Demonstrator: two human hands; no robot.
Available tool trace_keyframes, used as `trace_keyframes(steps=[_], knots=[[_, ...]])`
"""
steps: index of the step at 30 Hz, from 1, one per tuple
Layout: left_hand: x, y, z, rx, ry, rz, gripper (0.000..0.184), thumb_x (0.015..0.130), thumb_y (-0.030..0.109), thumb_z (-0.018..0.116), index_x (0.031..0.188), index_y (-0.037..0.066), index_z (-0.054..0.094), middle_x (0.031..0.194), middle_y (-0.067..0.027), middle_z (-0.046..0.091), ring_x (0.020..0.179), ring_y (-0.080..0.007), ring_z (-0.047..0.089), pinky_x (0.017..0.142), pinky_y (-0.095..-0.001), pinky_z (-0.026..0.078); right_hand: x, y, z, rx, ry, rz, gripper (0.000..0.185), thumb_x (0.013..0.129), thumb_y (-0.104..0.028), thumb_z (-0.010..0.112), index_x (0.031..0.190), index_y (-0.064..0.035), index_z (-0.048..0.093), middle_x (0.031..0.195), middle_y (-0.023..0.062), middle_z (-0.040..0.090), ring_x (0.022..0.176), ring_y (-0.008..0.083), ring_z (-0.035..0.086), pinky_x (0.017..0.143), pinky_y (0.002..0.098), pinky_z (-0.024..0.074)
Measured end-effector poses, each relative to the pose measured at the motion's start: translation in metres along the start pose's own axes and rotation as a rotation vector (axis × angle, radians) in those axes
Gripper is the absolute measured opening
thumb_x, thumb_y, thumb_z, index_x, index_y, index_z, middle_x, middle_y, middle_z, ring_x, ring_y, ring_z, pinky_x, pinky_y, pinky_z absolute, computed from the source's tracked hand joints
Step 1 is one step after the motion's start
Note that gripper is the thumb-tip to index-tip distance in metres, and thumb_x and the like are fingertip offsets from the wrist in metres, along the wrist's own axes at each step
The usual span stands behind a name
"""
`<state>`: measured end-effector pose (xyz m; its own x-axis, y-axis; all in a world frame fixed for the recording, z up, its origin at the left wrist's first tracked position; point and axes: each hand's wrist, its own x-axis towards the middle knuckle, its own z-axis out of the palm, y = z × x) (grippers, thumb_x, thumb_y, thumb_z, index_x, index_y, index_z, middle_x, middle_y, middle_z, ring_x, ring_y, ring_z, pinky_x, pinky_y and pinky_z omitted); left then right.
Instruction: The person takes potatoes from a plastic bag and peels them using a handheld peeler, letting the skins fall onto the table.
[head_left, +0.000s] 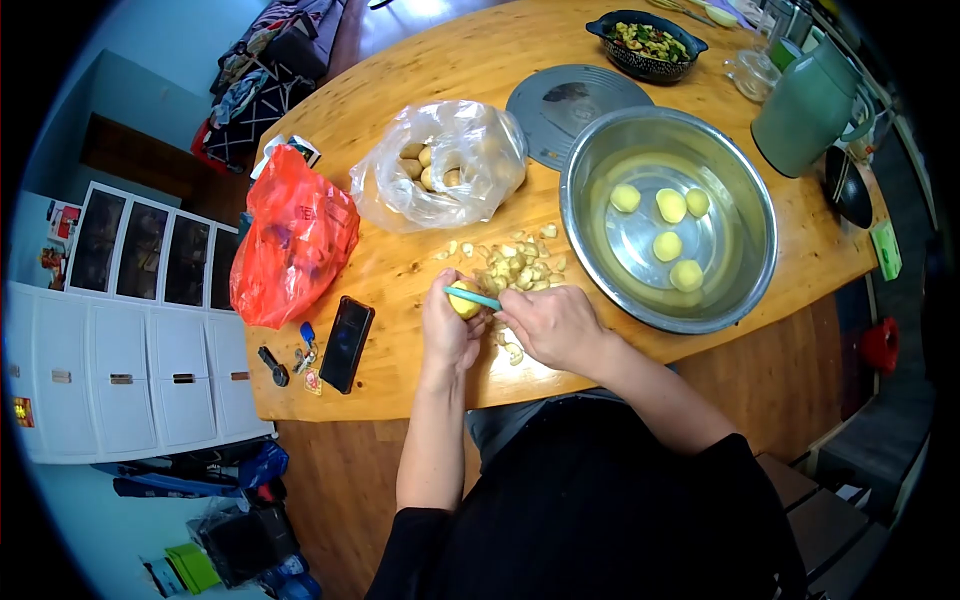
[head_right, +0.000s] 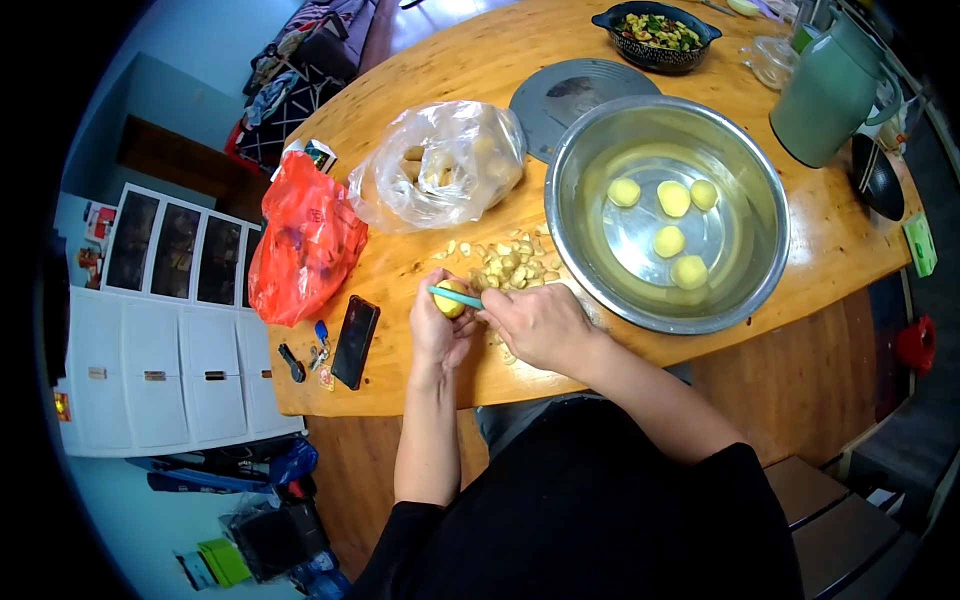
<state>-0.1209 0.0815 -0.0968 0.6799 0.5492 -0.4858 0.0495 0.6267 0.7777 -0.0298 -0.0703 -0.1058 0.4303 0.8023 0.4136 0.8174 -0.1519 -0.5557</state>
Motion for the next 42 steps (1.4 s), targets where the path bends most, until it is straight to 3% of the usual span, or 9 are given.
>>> trace_keyframes(steps=[8,11,16,23,28,32,38,39,42], knots=[[-0.001,0.008,0.001,-0.051,-0.105,0.017,0.029,0.106,0.031,0.04,0.092,0.009,0.054,0.071,-0.0075,0.057,0.047,-0.0112,0.044,0.039,-0.0221,0.03,0.002,0.007,-0.002,0.191,0.017,0.28,0.024,0.103,-0.028,0.056,0.094,-0.0061,0.054,0.069,0.0203,0.064,0.066,0.0452,0.063,0.058,0.0544,0.0478],[0.008,0.004,-0.005,-0.197,-0.195,-0.048,0.036,0.107,0.036,0.038,0.097,0.008,0.058,0.081,-0.0105,0.06,0.051,-0.0129,0.045,0.039,-0.0216,0.03,0.002,0.008,0.003,0.367,0.021,0.408,0.023,0.102,-0.028,0.058,0.094,-0.0067,0.054,0.07,0.0201,0.064,0.067,0.0449,0.064,0.059,0.0551,0.0477],[0.012,-0.002,-0.01,-0.237,-0.283,-0.061,0.039,0.109,0.043,0.04,0.108,0.009,0.059,0.088,-0.0098,0.061,0.057,-0.0115,0.047,0.041,-0.0193,0.031,0.0,0.003,-0.002,0.261,0.063,0.231,0.022,0.101,-0.026,0.06,0.092,-0.0068,0.054,0.069,0.0171,0.064,0.063,0.0413,0.064,0.055,0.0522,0.048],[0.001,0.0,0.012,-0.123,-0.098,0.006,0.033,0.111,0.04,0.038,0.1,0.012,0.053,0.077,-0.0062,0.057,0.049,-0.0092,0.041,0.04,-0.0213,0.027,-0.003,-0.002,0.007,0.075,0.093,0.025,0.017,0.099,-0.023,0.062,0.091,-0.0094,0.055,0.067,0.0105,0.066,0.058,0.0323,0.066,0.05,0.0442,0.0497],[0.0,-0.005,0.017,-0.026,0.018,0.075,0.029,0.109,0.035,0.037,0.096,0.013,0.051,0.071,-0.0041,0.054,0.047,-0.0091,0.038,0.04,-0.0222,0.027,-0.005,-0.006,0.005,0.055,0.038,0.031,0.015,0.098,-0.022,0.062,0.092,-0.0098,0.055,0.066,0.0099,0.066,0.057,0.0313,0.067,0.049,0.0438,0.0505],[0.003,-0.005,0.011,-0.021,-0.031,0.044,0.028,0.108,0.033,0.037,0.094,0.013,0.05,0.068,-0.0041,0.053,0.047,-0.0095,0.04,0.039,-0.0227,0.027,-0.004,-0.004,0.002,-0.022,0.002,0.074,0.015,0.099,-0.022,0.061,0.092,-0.0097,0.054,0.065,0.0104,0.066,0.057,0.0314,0.067,0.049,0.0442,0.0507],[0.004,-0.006,0.018,0.086,0.05,0.106,0.028,0.108,0.031,0.035,0.093,0.013,0.05,0.069,-0.0053,0.055,0.047,-0.0103,0.042,0.04,-0.0236,0.028,0.0,0.009,0.012,-0.083,-0.026,0.31,0.019,0.1,-0.022,0.059,0.092,-0.0057,0.054,0.067,0.0151,0.066,0.061,0.0378,0.067,0.054,0.0493,0.0519],[-0.001,-0.004,0.018,0.097,0.037,0.115,0.028,0.108,0.031,0.035,0.093,0.012,0.05,0.069,-0.0056,0.055,0.047,-0.0104,0.041,0.04,-0.0238,0.028,0.001,0.018,0.009,0.067,0.034,0.368,0.02,0.102,-0.022,0.057,0.093,-0.0037,0.054,0.068,0.0193,0.066,0.062,0.0411,0.066,0.055,0.0511,0.0513],[0.0,0.001,0.012,0.059,0.016,0.086,0.028,0.108,0.032,0.035,0.094,0.012,0.05,0.07,-0.0063,0.056,0.048,-0.0107,0.041,0.042,-0.0241,0.029,0.002,0.017,0.012,0.451,0.055,0.353,0.025,0.104,-0.024,0.054,0.089,-0.0036,0.054,0.068,0.0199,0.063,0.057,0.0393,0.059,0.053,0.0479,0.0468]])
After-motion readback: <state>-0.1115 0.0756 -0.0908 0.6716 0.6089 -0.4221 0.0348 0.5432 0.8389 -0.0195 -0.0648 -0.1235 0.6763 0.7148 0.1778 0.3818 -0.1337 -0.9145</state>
